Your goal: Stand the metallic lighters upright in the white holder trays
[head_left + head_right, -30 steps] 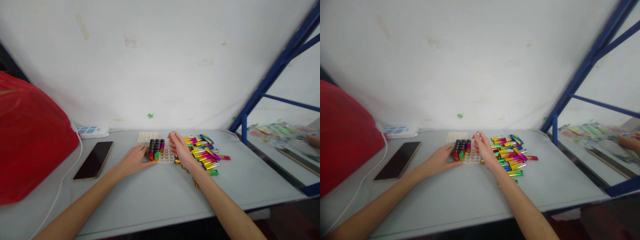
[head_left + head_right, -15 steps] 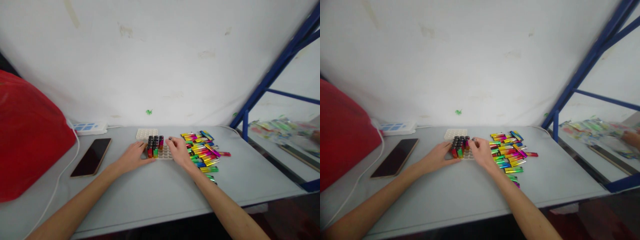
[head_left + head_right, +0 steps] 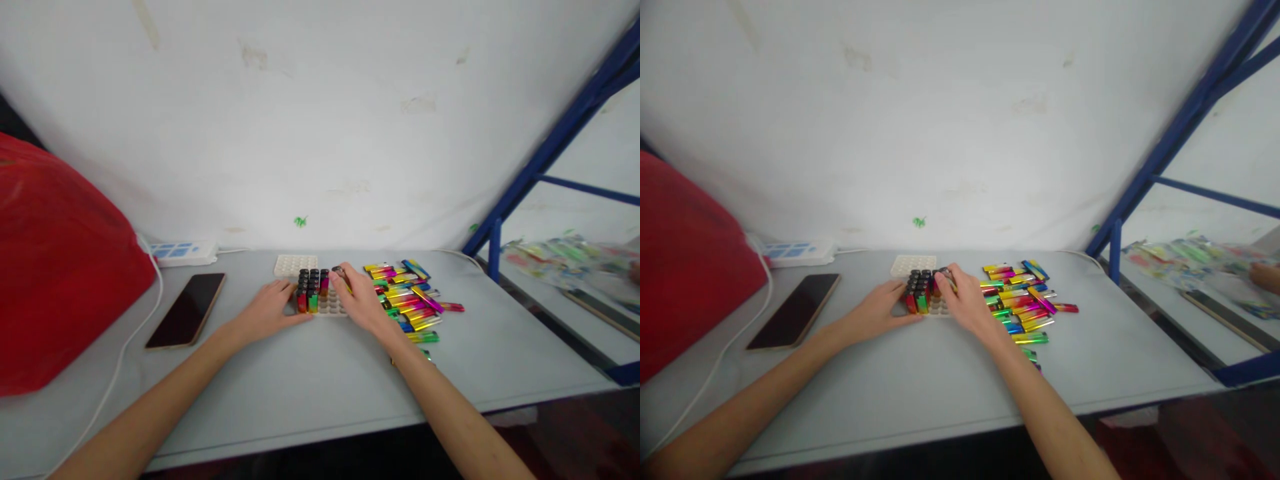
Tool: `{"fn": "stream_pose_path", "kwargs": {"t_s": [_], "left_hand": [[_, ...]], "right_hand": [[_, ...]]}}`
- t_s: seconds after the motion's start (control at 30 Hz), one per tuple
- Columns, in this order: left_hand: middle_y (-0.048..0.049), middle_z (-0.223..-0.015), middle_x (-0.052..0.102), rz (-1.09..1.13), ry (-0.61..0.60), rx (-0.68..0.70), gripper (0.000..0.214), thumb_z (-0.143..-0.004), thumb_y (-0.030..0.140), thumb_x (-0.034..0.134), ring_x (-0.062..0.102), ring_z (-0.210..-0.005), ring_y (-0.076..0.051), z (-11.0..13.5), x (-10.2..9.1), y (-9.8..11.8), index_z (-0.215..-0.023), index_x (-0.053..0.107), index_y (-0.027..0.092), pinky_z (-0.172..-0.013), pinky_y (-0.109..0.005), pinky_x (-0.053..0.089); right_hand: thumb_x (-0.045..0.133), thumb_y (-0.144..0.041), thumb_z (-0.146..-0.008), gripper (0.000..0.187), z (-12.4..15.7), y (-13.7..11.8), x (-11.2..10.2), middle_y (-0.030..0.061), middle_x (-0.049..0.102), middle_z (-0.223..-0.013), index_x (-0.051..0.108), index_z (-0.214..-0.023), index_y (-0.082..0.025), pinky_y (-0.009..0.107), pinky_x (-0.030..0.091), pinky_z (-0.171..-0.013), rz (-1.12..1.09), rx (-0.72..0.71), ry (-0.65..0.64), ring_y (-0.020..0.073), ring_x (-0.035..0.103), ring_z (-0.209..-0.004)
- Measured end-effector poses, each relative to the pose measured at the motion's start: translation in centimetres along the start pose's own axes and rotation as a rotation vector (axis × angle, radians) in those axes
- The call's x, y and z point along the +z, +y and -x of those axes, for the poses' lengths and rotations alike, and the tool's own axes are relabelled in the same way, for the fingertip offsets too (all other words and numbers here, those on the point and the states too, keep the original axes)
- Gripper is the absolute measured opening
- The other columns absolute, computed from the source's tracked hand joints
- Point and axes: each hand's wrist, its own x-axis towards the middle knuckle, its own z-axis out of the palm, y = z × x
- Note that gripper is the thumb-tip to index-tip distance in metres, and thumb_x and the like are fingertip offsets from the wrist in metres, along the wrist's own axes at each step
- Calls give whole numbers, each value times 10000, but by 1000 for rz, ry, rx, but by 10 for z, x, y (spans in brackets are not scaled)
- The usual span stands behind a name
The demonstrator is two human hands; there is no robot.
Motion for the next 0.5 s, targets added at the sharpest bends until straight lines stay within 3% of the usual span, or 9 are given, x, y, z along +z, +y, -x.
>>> {"fn": "stream_pose_path", "kwargs": {"t_s": [0.17, 0.33, 0.5], "left_hand": [[-127, -1249, 740, 1, 5, 7, 630, -900, 749, 700, 683, -1183, -344, 0, 1, -2, -1269, 702, 237, -1079, -459, 522], [-128, -1264, 734, 19, 27, 14, 665, -888, 758, 707, 676, -1199, -347, 1, 3, -3, -1309, 690, 243, -1093, -464, 514], [-127, -1257, 732, 12, 11, 5, 654, -892, 762, 701, 681, -1172, -343, 1, 3, -3, -1284, 697, 238, -1070, -461, 523]], "right_hand": [[378, -503, -1141, 394, 0, 8, -8, 54, 620, -907, 486, -853, -256, 324, 418, -795, 154, -159, -26, 216, 580, -848], [384, -581, -1136, 480, 1, 15, -12, 11, 588, -711, 474, -791, -260, 316, 373, -687, 215, -103, -139, 199, 541, -675], [418, -565, -1137, 451, 3, 21, -9, 31, 670, -743, 543, -844, -245, 305, 377, -680, 213, -102, -219, 198, 591, -677]]}}
